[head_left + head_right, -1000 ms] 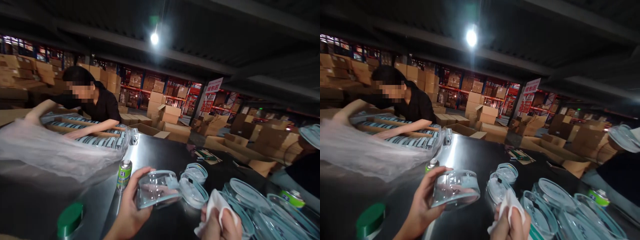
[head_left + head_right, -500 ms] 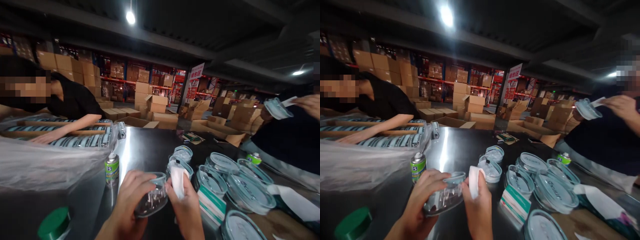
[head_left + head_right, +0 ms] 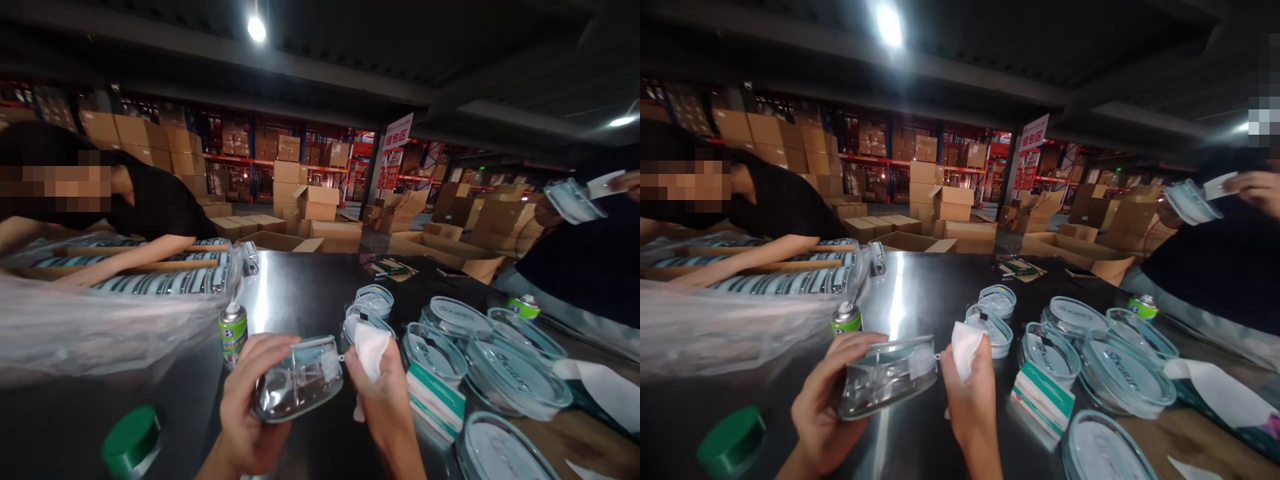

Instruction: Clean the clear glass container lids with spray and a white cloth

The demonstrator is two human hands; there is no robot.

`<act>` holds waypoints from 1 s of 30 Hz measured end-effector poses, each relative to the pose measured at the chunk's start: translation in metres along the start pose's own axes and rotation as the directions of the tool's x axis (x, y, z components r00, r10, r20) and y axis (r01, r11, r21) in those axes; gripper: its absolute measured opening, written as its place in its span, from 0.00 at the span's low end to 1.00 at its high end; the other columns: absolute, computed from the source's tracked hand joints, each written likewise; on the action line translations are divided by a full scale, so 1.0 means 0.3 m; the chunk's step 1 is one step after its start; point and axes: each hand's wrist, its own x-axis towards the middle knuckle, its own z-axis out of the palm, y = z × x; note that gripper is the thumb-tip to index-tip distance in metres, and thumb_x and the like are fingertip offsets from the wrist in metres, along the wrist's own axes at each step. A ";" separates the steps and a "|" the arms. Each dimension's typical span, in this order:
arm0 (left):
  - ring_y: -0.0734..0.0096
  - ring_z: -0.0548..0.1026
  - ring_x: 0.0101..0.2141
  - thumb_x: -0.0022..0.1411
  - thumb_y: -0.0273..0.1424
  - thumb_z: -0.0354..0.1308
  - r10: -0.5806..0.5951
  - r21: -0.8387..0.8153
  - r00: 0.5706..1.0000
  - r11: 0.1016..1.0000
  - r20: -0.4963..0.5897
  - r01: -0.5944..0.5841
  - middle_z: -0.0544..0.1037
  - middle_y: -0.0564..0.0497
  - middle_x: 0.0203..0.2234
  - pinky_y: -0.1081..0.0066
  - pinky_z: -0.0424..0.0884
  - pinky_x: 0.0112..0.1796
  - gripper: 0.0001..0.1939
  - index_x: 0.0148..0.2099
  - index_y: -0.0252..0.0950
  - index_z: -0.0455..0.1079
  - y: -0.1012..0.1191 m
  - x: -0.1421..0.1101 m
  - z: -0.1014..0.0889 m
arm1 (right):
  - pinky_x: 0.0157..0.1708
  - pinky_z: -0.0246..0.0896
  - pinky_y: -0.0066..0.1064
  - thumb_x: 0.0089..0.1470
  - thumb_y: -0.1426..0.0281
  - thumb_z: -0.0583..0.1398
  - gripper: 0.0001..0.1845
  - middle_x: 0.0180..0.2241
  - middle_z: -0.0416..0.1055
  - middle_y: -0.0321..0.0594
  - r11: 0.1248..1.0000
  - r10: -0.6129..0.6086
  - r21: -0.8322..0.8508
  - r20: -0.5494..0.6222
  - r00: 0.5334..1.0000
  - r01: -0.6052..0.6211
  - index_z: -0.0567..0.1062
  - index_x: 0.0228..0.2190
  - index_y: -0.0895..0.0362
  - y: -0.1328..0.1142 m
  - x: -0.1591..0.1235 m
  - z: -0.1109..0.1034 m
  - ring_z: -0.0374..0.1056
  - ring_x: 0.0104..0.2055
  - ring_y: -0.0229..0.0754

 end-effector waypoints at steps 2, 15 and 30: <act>0.55 0.76 0.41 0.44 0.19 0.64 -0.113 -0.138 0.972 0.987 -0.208 0.085 0.80 0.49 0.38 0.58 0.71 0.42 0.25 0.45 0.45 0.71 0.017 -0.003 0.011 | 0.39 0.64 0.33 0.45 0.61 0.65 0.23 0.32 0.71 0.36 0.999 -0.005 0.046 0.009 1.000 0.005 0.68 0.42 0.55 0.038 0.021 0.006 0.68 0.35 0.42; 0.73 0.72 0.24 0.35 0.20 0.56 -0.843 -0.749 0.396 0.517 -0.363 0.415 0.75 0.57 0.24 0.76 0.67 0.26 0.22 0.37 0.39 0.65 -0.096 0.109 -0.106 | 0.17 0.45 0.20 0.40 0.61 0.68 0.21 0.18 0.60 0.26 0.903 0.284 0.193 0.402 0.870 -0.384 0.69 0.33 0.58 0.149 0.012 0.129 0.51 0.17 0.29; 0.77 0.72 0.25 0.43 0.32 0.70 -0.874 -0.576 0.483 0.424 -0.057 0.699 0.76 0.55 0.34 0.79 0.65 0.25 0.25 0.44 0.39 0.68 -0.022 0.065 0.003 | 0.27 0.65 0.29 0.42 0.56 0.68 0.25 0.32 0.76 0.39 0.989 0.145 0.032 0.009 0.989 -0.145 0.73 0.40 0.55 0.002 0.007 -0.033 0.71 0.29 0.42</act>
